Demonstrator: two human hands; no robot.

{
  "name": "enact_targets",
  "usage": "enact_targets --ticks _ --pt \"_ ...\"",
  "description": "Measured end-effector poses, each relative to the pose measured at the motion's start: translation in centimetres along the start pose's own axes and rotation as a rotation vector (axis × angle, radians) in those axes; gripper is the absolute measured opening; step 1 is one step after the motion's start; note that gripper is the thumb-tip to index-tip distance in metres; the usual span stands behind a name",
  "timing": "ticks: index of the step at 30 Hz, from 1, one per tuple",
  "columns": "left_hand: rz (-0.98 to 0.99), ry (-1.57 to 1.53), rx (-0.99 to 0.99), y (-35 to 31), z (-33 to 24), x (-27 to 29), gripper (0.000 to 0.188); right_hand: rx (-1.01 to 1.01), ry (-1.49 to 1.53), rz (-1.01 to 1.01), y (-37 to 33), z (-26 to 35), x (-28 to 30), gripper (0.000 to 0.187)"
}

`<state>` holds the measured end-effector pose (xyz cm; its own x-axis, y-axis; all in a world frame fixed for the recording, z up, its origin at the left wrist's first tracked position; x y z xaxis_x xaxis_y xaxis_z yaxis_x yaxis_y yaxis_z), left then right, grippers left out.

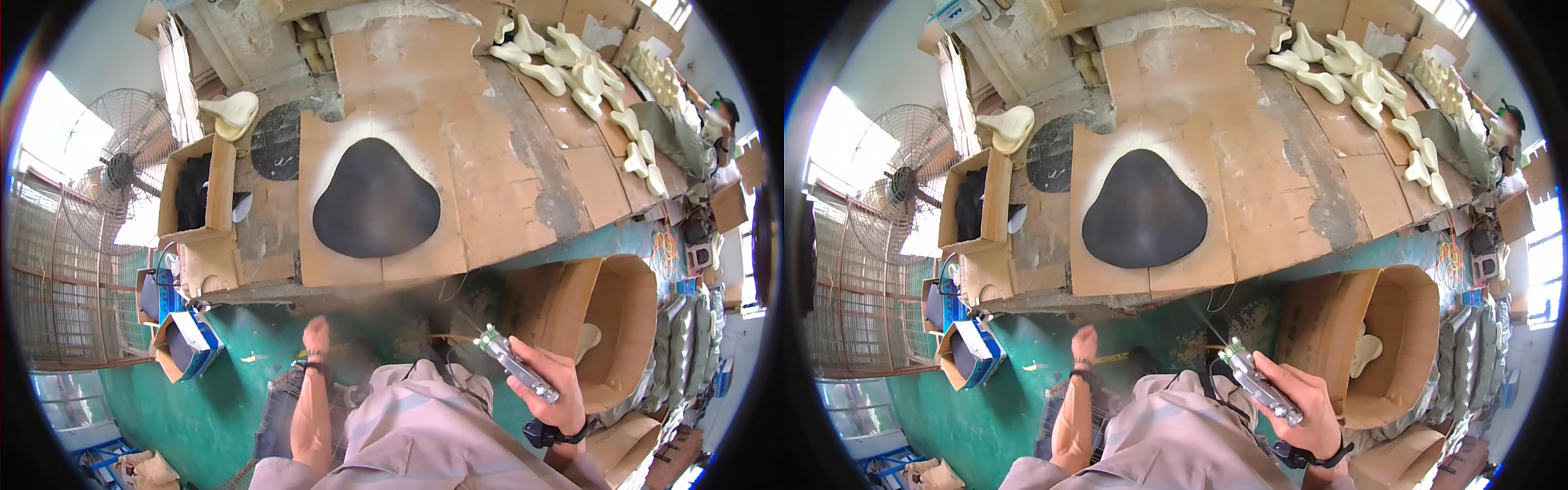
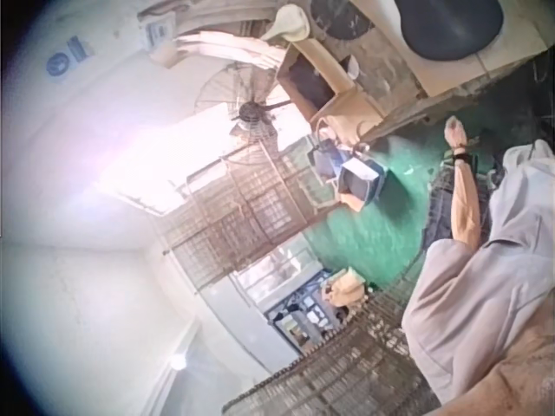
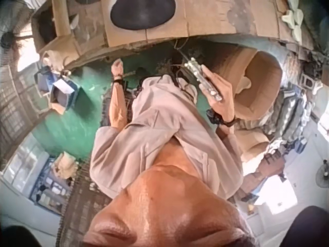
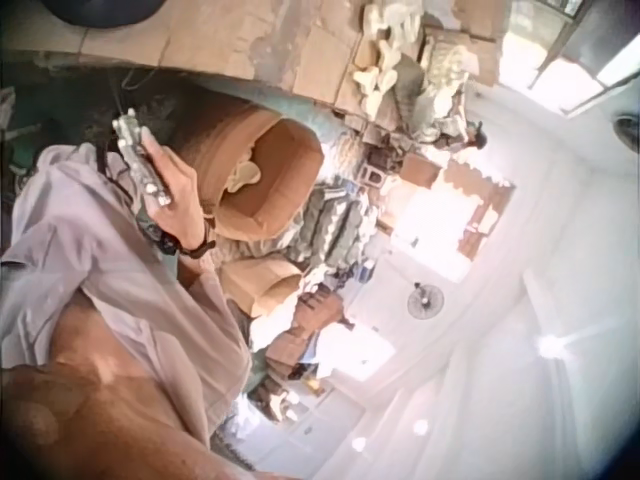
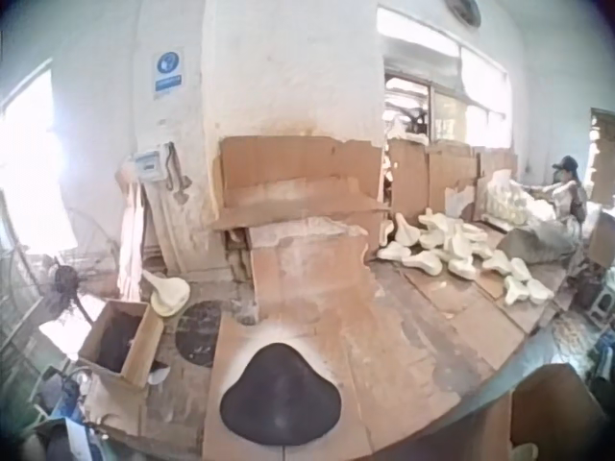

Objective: The person places a black seat cushion onto a cardboard workbench and smooths it down. They then pick up a white foam insert from a pile and place it on the bench. The person uses a handheld pneumatic tool to apply adhesive or sealant to the edges of the black cushion. Finally, they pick up a dark fabric cover from a wire basket and place it on the bench.

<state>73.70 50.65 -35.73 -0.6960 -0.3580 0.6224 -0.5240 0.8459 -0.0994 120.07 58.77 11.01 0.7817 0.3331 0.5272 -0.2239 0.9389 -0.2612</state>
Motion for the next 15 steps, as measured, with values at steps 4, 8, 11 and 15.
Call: enact_targets --ticks 4,8,11,15 --pt "-0.061 -0.152 -0.038 7.7 -7.7 -1.7 0.027 0.013 0.018 -0.025 0.2 0.5 -0.2 0.064" --pt "-0.229 -0.068 -0.275 14.1 -13.5 -3.3 0.035 0.064 0.004 -0.074 -0.4 0.4 0.5 0.067" --pt "-0.225 0.229 -0.095 15.5 -17.5 -5.0 0.038 -0.050 -0.051 -0.060 -0.9 -1.2 2.7 0.057" --pt "-0.259 0.371 -0.088 15.6 -19.5 -5.4 0.037 -0.051 -0.023 -0.208 -1.8 -2.7 4.5 0.057"
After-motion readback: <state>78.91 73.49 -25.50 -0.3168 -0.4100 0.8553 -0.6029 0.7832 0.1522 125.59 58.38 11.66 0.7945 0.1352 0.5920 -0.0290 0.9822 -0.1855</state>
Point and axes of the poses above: each hand's wrist, its own y-axis towards the middle knuckle, its own x-axis out of the back of the hand, z = x × y, the point moved 7 cm from there along y, towards the middle knuckle, and after that the axes turned 14 degrees about -x, right-handed, at the moved point
